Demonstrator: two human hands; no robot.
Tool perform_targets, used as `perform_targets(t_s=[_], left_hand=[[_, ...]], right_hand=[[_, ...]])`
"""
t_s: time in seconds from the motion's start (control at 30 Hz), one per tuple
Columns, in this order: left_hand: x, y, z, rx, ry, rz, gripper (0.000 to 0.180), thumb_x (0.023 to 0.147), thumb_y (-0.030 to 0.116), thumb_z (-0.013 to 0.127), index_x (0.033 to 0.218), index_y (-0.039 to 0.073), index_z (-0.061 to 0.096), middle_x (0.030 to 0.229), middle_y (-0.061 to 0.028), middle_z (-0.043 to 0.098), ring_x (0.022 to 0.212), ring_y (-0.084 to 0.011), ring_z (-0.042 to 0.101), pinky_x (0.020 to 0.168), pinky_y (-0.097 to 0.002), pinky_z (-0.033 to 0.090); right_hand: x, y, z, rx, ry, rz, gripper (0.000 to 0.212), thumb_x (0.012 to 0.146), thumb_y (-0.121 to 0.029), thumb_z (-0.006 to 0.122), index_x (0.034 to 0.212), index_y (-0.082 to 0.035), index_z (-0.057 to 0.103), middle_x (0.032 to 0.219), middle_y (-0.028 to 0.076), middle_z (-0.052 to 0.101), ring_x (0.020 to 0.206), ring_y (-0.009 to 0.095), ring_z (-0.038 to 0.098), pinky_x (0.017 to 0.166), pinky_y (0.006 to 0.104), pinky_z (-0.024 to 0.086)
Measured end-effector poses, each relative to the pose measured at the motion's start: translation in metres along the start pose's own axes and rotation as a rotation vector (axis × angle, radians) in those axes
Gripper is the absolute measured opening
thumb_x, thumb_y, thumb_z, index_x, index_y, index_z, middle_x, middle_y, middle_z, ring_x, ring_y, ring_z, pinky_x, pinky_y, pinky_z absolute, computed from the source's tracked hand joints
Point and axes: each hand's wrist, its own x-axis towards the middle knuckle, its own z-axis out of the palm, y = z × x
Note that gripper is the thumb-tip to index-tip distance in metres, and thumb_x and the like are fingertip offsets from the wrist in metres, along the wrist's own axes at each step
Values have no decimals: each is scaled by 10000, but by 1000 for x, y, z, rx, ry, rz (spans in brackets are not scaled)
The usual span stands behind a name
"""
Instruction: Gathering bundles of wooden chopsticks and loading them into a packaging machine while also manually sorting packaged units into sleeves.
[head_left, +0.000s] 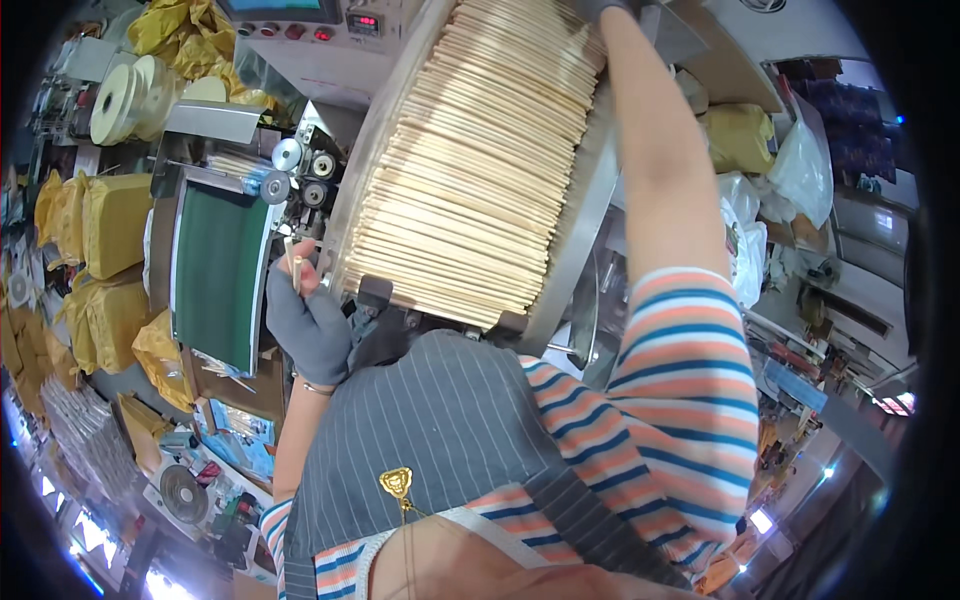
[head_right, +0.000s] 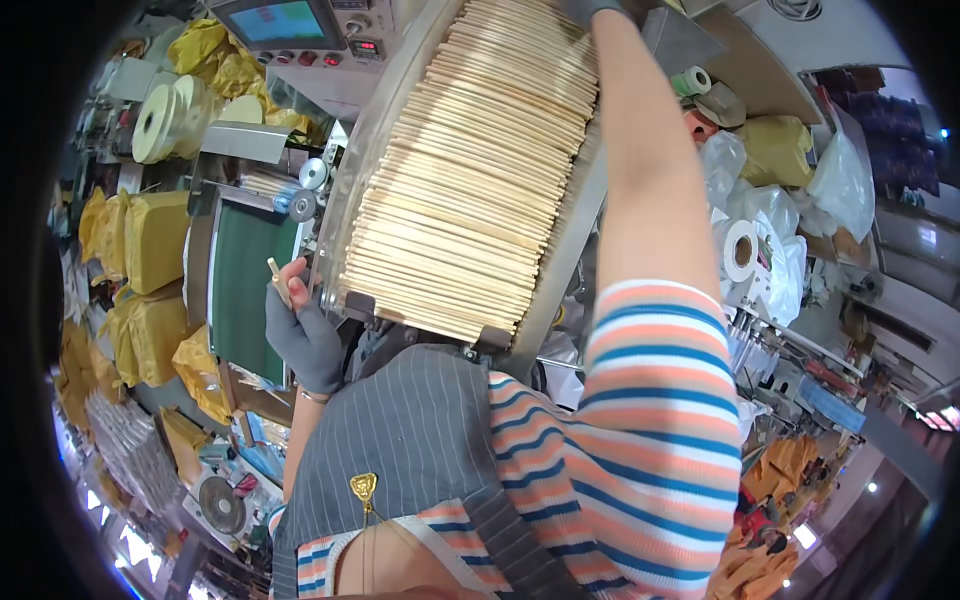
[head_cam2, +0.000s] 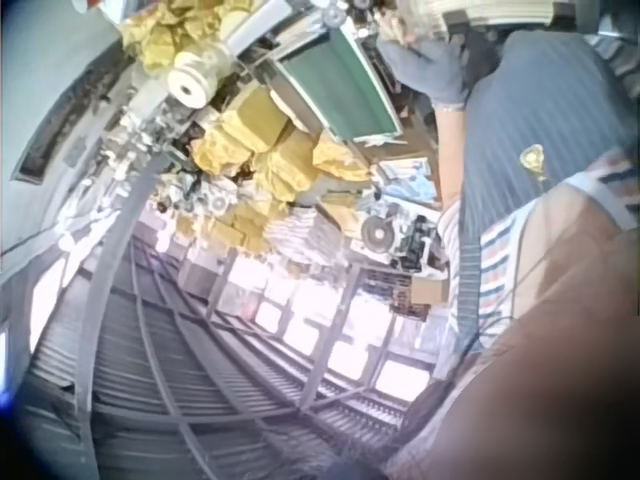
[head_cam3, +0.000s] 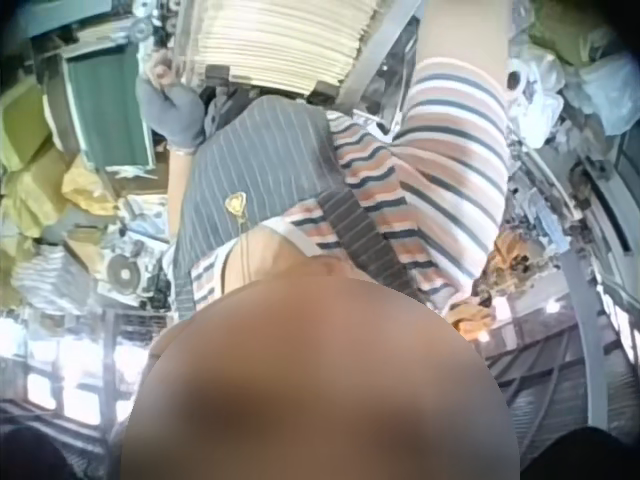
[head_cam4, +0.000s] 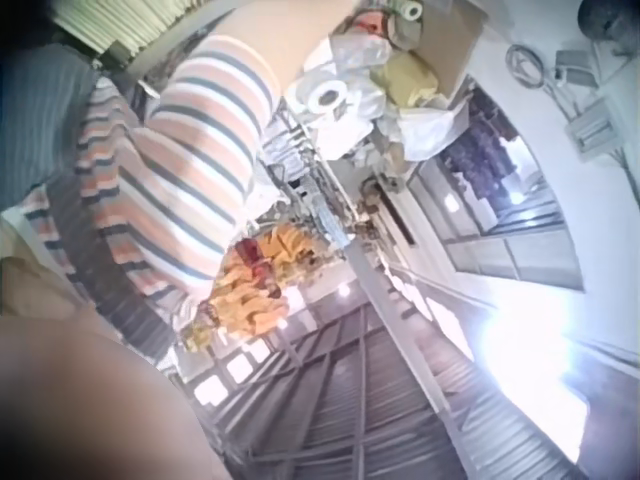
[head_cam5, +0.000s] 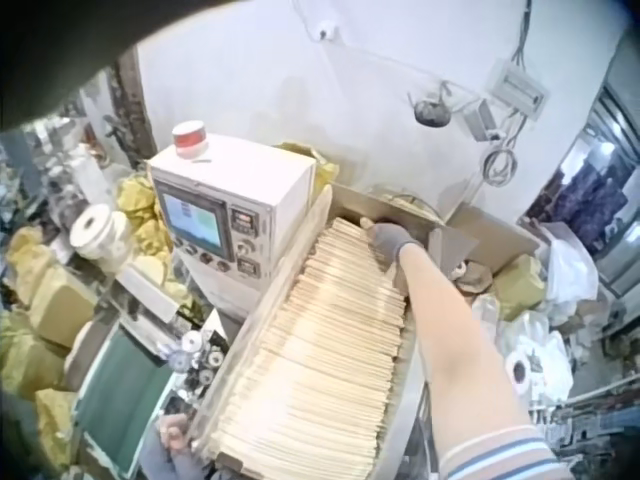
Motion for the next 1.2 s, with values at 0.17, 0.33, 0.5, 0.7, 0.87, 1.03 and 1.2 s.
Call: perform_targets(t_s=[0.17, 0.33, 0.5, 0.7, 0.87, 1.03, 1.2], left_hand=[[1, -7, -5, 35, 14, 32, 266, 909, 72, 445, 1101, -19, 604, 987, -131, 650, 828, -236, 623, 752, -329, 489], [7, -9, 3, -28, -8, 147, 355, 806, 13, 440, 1122, 0, 602, 938, -162, 631, 832, -302, 629, 741, -352, 490], [9, -10, 1, 44, 36, 247, 259, 863, 55, 456, 1083, 13, 586, 908, -177, 611, 800, -355, 602, 706, -384, 485], [12, -7, -1, -121, -50, 203, 220, 963, 135, 448, 1036, -8, 598, 868, -188, 627, 760, -312, 612, 690, -373, 474], [6, -1, -30, -258, -61, -26, 283, 1000, 211, 458, 1071, -15, 613, 871, -49, 639, 764, -115, 565, 676, -263, 444], [-29, -35, -63, -231, 138, -19, 310, 1006, 234, 468, 1087, -31, 608, 926, -65, 636, 800, -103, 572, 720, -238, 456], [-75, -66, -83, -234, 244, -217, 314, 1018, 275, 446, 1131, 31, 608, 927, 0, 620, 650, -13, 394, 584, -172, 337]], right_hand=[[-63, -104, -39, 158, -104, 208, 751, 940, -612, 256, 1191, 5, 602, 1250, 222, 573, 1206, 348, 519, 1018, 405, 379], [-72, -80, 8, 134, 105, 75, 666, 883, -589, 423, 1183, -22, 601, 1173, 195, 627, 1099, 318, 595, 949, 396, 448], [-148, -127, -4, 137, -238, -97, 1002, 808, -806, 296, 1395, 2, 388, 1389, 250, 442, 1315, 358, 410, 1075, 439, 322], [-309, -209, -29, -30, -78, -190, 922, 882, -678, 353, 1437, 51, 256, 1434, 344, 289, 1369, 440, 260, 1095, 548, 210], [-377, -238, -35, -25, -37, -286, 920, 871, -605, 471, 1448, 62, 209, 1455, 356, 234, 1390, 462, 205, 1111, 590, 125], [-398, -249, -38, 92, -29, -442, 1034, 764, -463, 682, 1466, 59, 130, 1478, 356, 166, 1405, 479, 133, 1113, 605, 104], [-327, -234, -18, -107, -124, -414, 1149, 643, -421, 733, 1482, 22, 85, 1489, 364, 119, 1410, 490, 100, 1097, 640, 92]])
